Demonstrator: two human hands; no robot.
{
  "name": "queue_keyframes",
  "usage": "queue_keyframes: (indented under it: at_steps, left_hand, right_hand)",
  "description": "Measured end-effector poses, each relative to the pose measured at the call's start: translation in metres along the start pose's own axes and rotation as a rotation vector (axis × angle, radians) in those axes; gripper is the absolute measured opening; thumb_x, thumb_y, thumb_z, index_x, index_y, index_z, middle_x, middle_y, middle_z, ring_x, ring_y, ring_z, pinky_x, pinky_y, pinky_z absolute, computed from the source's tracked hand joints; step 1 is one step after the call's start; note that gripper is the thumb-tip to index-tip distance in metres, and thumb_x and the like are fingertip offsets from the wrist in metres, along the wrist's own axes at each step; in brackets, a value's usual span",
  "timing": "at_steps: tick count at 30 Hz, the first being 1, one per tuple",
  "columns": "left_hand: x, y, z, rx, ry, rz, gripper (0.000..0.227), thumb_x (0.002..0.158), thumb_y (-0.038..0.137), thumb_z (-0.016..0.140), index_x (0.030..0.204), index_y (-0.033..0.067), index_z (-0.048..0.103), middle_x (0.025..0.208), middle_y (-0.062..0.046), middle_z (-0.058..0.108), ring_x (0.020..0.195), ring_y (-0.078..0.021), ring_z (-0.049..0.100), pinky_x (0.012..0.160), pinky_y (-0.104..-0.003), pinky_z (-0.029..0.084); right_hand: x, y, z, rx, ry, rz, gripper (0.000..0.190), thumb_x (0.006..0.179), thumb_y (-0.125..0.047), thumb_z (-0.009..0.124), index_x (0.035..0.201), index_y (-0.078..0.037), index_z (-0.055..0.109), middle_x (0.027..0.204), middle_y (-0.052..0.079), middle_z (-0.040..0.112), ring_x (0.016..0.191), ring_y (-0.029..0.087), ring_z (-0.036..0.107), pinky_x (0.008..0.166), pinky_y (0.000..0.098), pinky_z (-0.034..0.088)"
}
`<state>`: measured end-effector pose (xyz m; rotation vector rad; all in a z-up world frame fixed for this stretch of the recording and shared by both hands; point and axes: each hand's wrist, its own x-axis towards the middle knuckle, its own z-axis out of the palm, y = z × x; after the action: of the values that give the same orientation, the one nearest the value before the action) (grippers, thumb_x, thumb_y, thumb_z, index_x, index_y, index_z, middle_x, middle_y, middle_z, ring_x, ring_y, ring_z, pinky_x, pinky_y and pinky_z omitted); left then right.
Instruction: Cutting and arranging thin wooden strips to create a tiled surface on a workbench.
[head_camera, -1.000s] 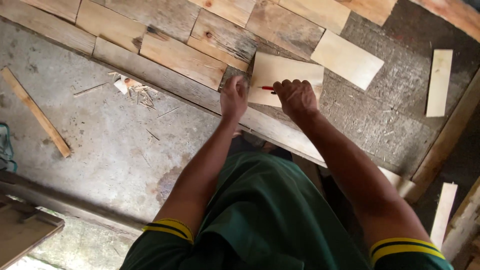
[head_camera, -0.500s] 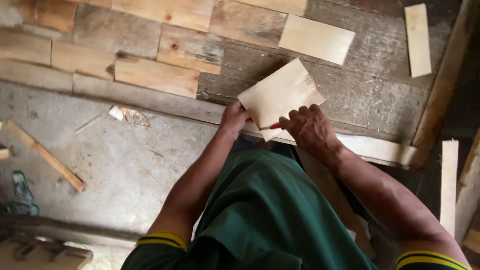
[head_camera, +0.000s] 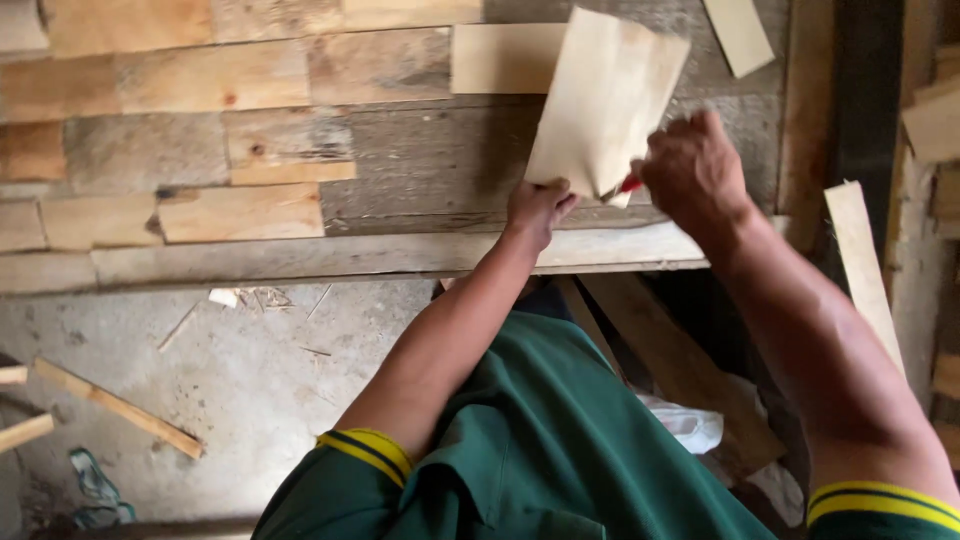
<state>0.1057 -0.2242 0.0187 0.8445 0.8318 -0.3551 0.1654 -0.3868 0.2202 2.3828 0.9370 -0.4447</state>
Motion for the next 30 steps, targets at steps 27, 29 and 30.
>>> queue_keyframes:
  at_steps: [27,29,30]
  left_hand:
    - [0.043,-0.067,0.044,1.601,-0.089,1.344,0.035,0.102,0.016,0.059,0.131,-0.005,0.059,0.132,-0.025,0.061,0.122,-0.0368,0.059,0.103,-0.044,0.053]
    - [0.035,-0.056,0.048,1.732,-0.16,1.392,0.035,0.098,0.012,0.055,0.131,-0.0013,0.06,0.137,-0.024,0.057,0.125,-0.0371,0.057,0.105,-0.045,0.052]
    - [0.03,-0.052,0.049,1.864,-0.241,1.435,0.038,0.094,0.008,0.05,0.13,0.0025,0.061,0.141,-0.022,0.053,0.129,-0.0374,0.056,0.107,-0.046,0.052]
  right_hand:
    - [0.038,0.056,0.096,-0.202,-0.038,-0.084,0.02,0.092,-0.02,0.072,0.072,-0.019,0.073,0.09,-0.002,0.069,0.09,0.015,0.056,0.102,0.0392,0.032]
    - [0.036,0.056,0.092,-0.2,-0.038,-0.088,0.018,0.092,-0.02,0.071,0.074,-0.019,0.073,0.09,-0.002,0.069,0.09,0.015,0.056,0.102,0.0388,0.032]
    - [0.035,0.055,0.09,-0.195,-0.041,-0.091,0.017,0.092,-0.02,0.071,0.076,-0.019,0.073,0.09,-0.002,0.068,0.09,0.015,0.055,0.102,0.0384,0.031]
